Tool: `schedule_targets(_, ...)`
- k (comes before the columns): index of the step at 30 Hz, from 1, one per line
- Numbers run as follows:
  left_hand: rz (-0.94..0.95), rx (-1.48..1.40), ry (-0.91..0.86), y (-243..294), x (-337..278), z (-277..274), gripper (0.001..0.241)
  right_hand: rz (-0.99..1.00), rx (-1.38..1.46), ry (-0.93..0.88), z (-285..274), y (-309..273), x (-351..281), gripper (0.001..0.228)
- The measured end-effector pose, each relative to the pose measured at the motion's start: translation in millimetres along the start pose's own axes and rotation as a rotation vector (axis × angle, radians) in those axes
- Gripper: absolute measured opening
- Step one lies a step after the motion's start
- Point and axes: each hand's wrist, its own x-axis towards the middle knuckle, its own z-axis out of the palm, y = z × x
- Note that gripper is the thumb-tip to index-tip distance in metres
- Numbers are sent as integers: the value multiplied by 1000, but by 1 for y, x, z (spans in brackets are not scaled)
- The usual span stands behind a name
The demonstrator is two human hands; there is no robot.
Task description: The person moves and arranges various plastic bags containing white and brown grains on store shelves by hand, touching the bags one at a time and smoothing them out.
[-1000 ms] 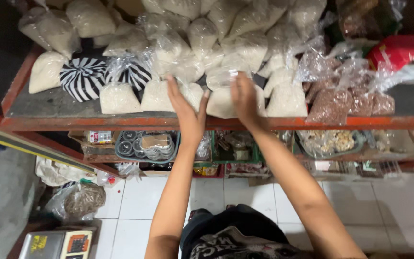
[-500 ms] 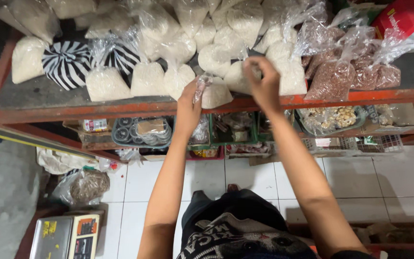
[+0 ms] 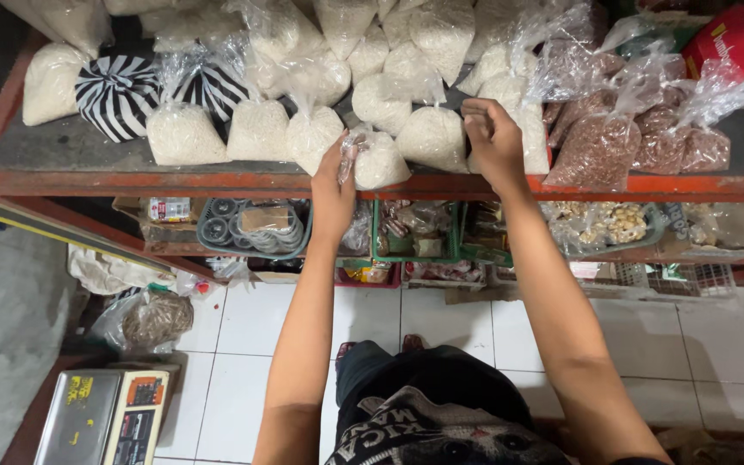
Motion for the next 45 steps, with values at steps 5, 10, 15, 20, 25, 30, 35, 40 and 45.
schedule_targets(5,16,-4,39,-5,-1,6,34,-36,-234,-71,13,36,31,42)
schedule_targets(10,1,-9,59,-10,-3,9,34,-100,-660,-135,56,88,52,59)
schedule_targets(15,-51,-37,49,-11,-3,7,35,214,-343,65,68,120,63,47)
schedule_targets(20,36,-26,99,-13,-4,12,32,163,-392,50,71,124,71,53)
schedule_targets(25,-17,-50,81,-7,-4,9,35,146,-274,-69,58,95,63,46)
schedule_targets(30,-11,-73,85,-2,-3,10,33,69,-234,14,55,64,48,26)
schedule_targets(35,0,-54,101,-7,-5,12,32,144,47,105,43,16,51,21)
schedule_targets(40,13,-56,106,-14,-3,15,30,-244,-87,138,30,-5,75,23)
schedule_targets(45,-18,-49,93,-14,-3,14,32,-216,-242,-16,57,50,87,29)
